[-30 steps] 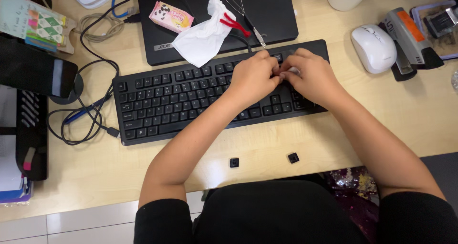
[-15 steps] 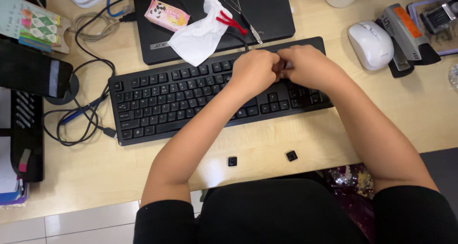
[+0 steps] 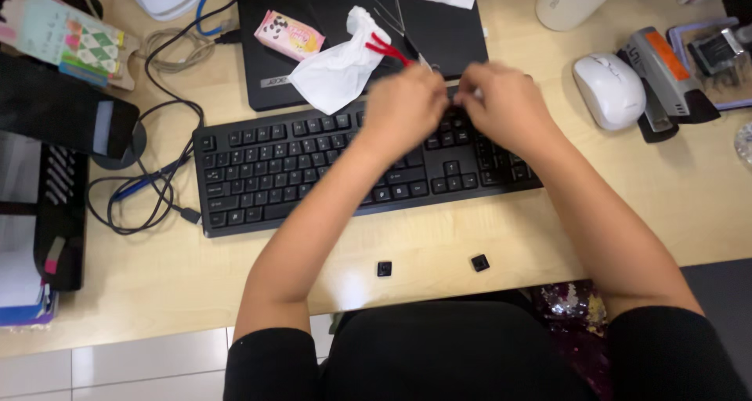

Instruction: The person cleans mechanical keyboard keycaps by hand using a cloth and a keycap puller, wiping different sides of each cap and placing them back on the keyboard.

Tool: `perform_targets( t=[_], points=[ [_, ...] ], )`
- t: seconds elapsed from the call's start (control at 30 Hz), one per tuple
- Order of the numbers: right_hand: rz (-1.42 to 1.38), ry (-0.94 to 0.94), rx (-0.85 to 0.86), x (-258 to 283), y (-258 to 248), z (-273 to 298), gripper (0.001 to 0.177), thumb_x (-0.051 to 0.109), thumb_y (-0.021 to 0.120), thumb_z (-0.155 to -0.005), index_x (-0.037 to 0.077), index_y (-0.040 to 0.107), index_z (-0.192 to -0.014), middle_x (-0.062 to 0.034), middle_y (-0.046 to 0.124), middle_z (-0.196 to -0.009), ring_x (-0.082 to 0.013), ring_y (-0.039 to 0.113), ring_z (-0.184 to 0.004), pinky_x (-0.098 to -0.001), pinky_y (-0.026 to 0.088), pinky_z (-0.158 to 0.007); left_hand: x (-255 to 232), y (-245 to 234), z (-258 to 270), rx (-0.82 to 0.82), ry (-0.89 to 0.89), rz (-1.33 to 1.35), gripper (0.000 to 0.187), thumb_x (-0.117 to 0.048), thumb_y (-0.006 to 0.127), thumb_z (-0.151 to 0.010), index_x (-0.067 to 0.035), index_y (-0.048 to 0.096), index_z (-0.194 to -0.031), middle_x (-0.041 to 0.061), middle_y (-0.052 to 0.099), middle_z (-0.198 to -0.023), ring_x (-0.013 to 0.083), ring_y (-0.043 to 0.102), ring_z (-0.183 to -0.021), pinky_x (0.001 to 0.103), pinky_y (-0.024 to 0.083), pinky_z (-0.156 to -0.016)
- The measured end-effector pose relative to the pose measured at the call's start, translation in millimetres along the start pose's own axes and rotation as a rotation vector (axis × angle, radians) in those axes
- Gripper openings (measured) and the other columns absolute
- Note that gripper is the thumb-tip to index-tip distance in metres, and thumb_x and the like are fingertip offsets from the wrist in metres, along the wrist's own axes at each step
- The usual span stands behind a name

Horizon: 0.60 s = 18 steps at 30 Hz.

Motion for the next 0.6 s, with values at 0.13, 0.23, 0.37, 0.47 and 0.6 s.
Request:
perform_targets(
  t=[0.13, 0.23, 0.37, 0.47, 0.6],
  points=[
    [0.279, -0.075, -0.194, 1, -6, -22, 0.016, 0.02, 0.08, -0.09, 0.009, 0.069, -0.095, -0.0122, 0.066, -0.095, -0.0361, 0.066, -0.078, -0.0472, 0.052, -0.067, 29, -31, -1, -0.171, 0.084, -0.295, 0.008, -0.009, 0.071, -0.079, -0.009, 0.069, -0.087, 0.009, 0.067, -0.09, 0.0298, 0.07, -0.087, 0.044, 0.056, -0.069],
    [0.375, -0.135, -0.183, 3, 5, -37, 0.018, 0.022, 0.082, -0.086, 0.012, 0.068, -0.093, -0.0094, 0.064, -0.093, -0.0337, 0.067, -0.078, -0.0458, 0.053, -0.066, 44, -38, 0, -0.2, 0.121, -0.545, 0.02, -0.007, 0.069, -0.066, -0.005, 0.069, -0.086, 0.011, 0.067, -0.088, 0.0303, 0.07, -0.077, 0.042, 0.054, -0.054],
    [0.447, -0.213, -0.167, 16, 19, -48, 0.026, 0.026, 0.085, -0.078, 0.012, 0.07, -0.093, -0.0096, 0.063, -0.092, -0.0337, 0.068, -0.08, -0.0448, 0.053, -0.064, 58, -23, -2, -0.053, 0.125, -0.556, 0.012, -0.007, 0.071, -0.077, -0.006, 0.07, -0.088, 0.012, 0.067, -0.089, 0.0282, 0.07, -0.07, 0.041, 0.056, -0.059],
    [0.463, -0.245, -0.144, 23, 27, -54, 0.029, 0.027, 0.086, -0.076, 0.011, 0.069, -0.094, -0.0092, 0.062, -0.092, -0.0329, 0.068, -0.08, -0.0442, 0.054, -0.066, 59, -21, 2, 0.012, 0.113, -0.5, 0.015, -0.01, 0.071, -0.069, -0.008, 0.07, -0.085, 0.011, 0.068, -0.088, 0.0282, 0.07, -0.07, 0.04, 0.056, -0.059],
    [0.443, -0.271, -0.151, 28, 32, -57, 0.029, 0.028, 0.086, -0.077, 0.011, 0.069, -0.093, -0.0082, 0.063, -0.093, -0.0326, 0.069, -0.082, -0.0435, 0.054, -0.067, 51, -26, 4, -0.092, 0.183, -0.55, 0.008, -0.011, 0.07, -0.074, -0.011, 0.07, -0.082, 0.007, 0.068, -0.085, 0.0259, 0.07, -0.076, 0.038, 0.056, -0.06]
  ],
)
Point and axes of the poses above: each hand's wrist, its own z-axis away from the middle knuckle, its own y-axis out of the palm, x = y × z, the point moved 10 cm from there along -z, towards the middle knuckle
